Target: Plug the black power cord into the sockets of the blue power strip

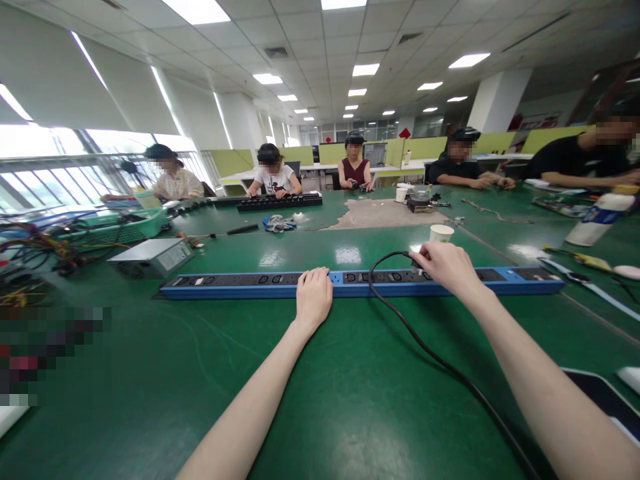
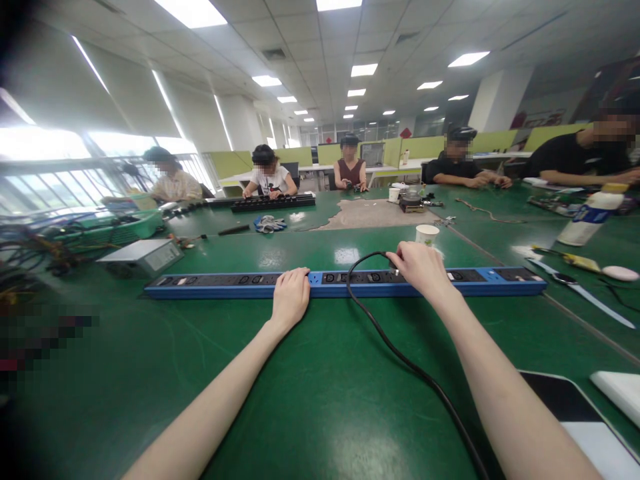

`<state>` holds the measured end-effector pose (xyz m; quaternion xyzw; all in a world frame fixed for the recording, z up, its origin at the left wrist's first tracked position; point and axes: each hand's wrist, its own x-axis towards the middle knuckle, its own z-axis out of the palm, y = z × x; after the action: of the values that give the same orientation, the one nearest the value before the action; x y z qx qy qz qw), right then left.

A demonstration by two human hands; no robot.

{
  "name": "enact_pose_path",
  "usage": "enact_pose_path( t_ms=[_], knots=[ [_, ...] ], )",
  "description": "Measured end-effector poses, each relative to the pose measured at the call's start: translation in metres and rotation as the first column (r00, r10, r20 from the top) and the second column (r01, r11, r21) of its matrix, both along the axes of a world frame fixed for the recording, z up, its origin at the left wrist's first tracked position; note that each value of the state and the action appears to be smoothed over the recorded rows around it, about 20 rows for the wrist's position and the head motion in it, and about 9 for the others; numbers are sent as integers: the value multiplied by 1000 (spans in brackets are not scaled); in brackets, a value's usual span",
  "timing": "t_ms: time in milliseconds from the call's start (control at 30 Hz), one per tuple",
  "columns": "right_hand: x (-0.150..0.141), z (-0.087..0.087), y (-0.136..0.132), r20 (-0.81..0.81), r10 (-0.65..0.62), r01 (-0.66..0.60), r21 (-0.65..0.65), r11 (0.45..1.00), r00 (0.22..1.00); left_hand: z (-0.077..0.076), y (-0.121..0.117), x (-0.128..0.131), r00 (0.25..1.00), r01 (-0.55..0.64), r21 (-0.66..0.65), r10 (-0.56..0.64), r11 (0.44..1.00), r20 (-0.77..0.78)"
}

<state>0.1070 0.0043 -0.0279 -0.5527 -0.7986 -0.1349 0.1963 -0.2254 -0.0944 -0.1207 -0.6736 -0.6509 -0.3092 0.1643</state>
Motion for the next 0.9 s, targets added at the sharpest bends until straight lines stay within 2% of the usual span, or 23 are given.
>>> enact_pose_path(
  t_ms=[100, 200, 267, 300, 333, 367, 400, 433, 500, 533, 567, 633, 700, 733, 800, 900],
  knots=[
    [-1, -5, 4, -44, -19, 17, -52, 999, 999, 11, -9, 8, 997, 75, -3, -75, 997, -8],
    [3, -6, 10, -100, -4, -7, -108, 994, 995, 26, -23, 35, 968, 252, -135, -252, 958, 15],
    [6, -6, 13, -151, 7, -27, -133, 991, 989, 34, -33, 63, 945, 322, -290, -289, 901, 152],
    [8, -4, 14, -172, 14, -39, -139, 990, 985, 36, -38, 79, 933, 336, -360, -255, 870, 256],
    [8, -3, 14, -188, 22, -49, -137, 989, 982, 37, -43, 95, 900, 380, -444, -214, 811, 380],
    [7, 0, 13, -199, 35, -61, -127, 990, 979, 35, -48, 111, 833, 480, -540, -166, 692, 528],
    [6, 2, 12, -209, 50, -75, -112, 991, 977, 32, -53, 126, 721, 619, -568, -104, 543, 685],
    [3, 5, 9, -217, 68, -89, -92, 992, 974, 29, -57, 138, 584, 735, -518, -21, 438, 811],
    [-3, 12, 3, -229, 99, -113, -51, 992, 968, 22, -64, 156, 315, 864, -334, 113, 378, 942],
    [-5, 16, 0, -233, 107, -117, -33, 993, 967, 20, -67, 161, 215, 894, -254, 144, 368, 966],
    [-7, 19, -3, -235, 105, -112, -20, 993, 966, 21, -68, 164, 145, 907, -191, 149, 375, 978],
    [-9, 24, -7, -243, 75, -78, -5, 997, 967, 30, -68, 161, 73, 897, -112, 108, 427, 992],
    [-6, 26, -7, -264, 42, -47, -12, 999, 964, 47, -64, 150, 17, 843, -41, 50, 536, 999],
    [-3, 25, -5, -279, 35, -43, -24, 999, 960, 57, -60, 141, -35, 805, 6, 37, 593, 999],
    [4, 20, 2, -323, 37, -64, -76, 995, 946, 77, -48, 117, -202, 706, 128, 24, 696, 979],
    [12, 10, 12, -390, 58, -148, -205, 968, 919, 95, -24, 66, -412, 432, 209, -14, 878, 911]
  ],
)
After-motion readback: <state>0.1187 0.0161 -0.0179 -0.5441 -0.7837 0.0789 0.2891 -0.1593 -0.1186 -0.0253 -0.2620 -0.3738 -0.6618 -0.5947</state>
